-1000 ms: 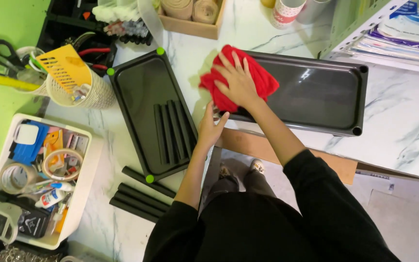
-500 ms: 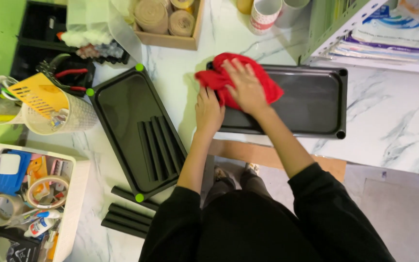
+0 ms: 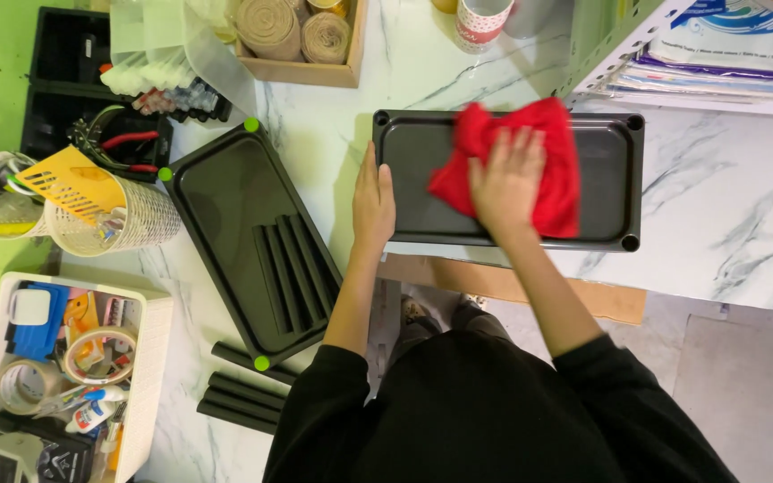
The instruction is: Cleaning plastic shelving units using a spray bottle and cloth.
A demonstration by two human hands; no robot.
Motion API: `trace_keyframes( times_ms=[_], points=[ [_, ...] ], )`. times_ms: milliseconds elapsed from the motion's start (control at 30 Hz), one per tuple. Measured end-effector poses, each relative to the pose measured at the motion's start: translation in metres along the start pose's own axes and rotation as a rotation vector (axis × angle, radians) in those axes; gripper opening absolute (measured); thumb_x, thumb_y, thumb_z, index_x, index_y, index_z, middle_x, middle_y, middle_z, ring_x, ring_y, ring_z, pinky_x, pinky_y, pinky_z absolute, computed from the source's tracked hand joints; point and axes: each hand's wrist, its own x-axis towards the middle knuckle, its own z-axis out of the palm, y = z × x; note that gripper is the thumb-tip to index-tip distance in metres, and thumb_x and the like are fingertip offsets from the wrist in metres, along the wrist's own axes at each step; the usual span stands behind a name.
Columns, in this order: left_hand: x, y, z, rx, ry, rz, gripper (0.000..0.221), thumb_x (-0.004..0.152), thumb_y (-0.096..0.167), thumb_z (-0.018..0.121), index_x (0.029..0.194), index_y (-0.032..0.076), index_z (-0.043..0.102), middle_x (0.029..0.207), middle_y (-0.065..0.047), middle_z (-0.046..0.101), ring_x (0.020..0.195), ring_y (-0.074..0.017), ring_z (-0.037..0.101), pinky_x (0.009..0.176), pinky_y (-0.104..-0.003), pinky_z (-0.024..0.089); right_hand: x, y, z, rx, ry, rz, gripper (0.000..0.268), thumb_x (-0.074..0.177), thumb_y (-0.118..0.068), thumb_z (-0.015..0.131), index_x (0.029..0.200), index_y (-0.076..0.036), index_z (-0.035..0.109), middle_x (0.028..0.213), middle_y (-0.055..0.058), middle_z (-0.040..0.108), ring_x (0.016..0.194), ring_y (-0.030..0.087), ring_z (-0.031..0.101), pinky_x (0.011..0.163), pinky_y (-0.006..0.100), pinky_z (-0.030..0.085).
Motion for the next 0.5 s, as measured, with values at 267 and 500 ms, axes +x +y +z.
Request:
trace_keyframes(
  times_ms=[267,500],
  points=[
    [0.002,-0.016,0.003,-0.101,0.068,0.073,0.061,0.112,0.045,0.028,0.154,0.003,0.043,0.154,-0.023,0.052,0.143,-0.0390,0.050,0.117,-0.041,0.040,0.025,-0.106,0.014,0.328,-0.035,-0.328,0.071,0.095,-0.030,0.066,0.151,0.007,0.043,0.153,0.036,0.043,0.147,0.052,0.033,0.123,0.057,0.028],
    [0.006,-0.031,0.009,-0.162,0.070,-0.006,0.067,0.109,0.051,0.028,0.153,0.003,0.049,0.144,-0.023,0.062,0.136,-0.0378,0.059,0.112,-0.040,0.046,0.030,-0.086,-0.030,0.695,-0.380,-0.476,0.076,0.081,-0.015,0.066,0.150,-0.003,0.037,0.151,0.031,0.045,0.140,0.048,0.040,0.113,0.049,0.037]
  ],
)
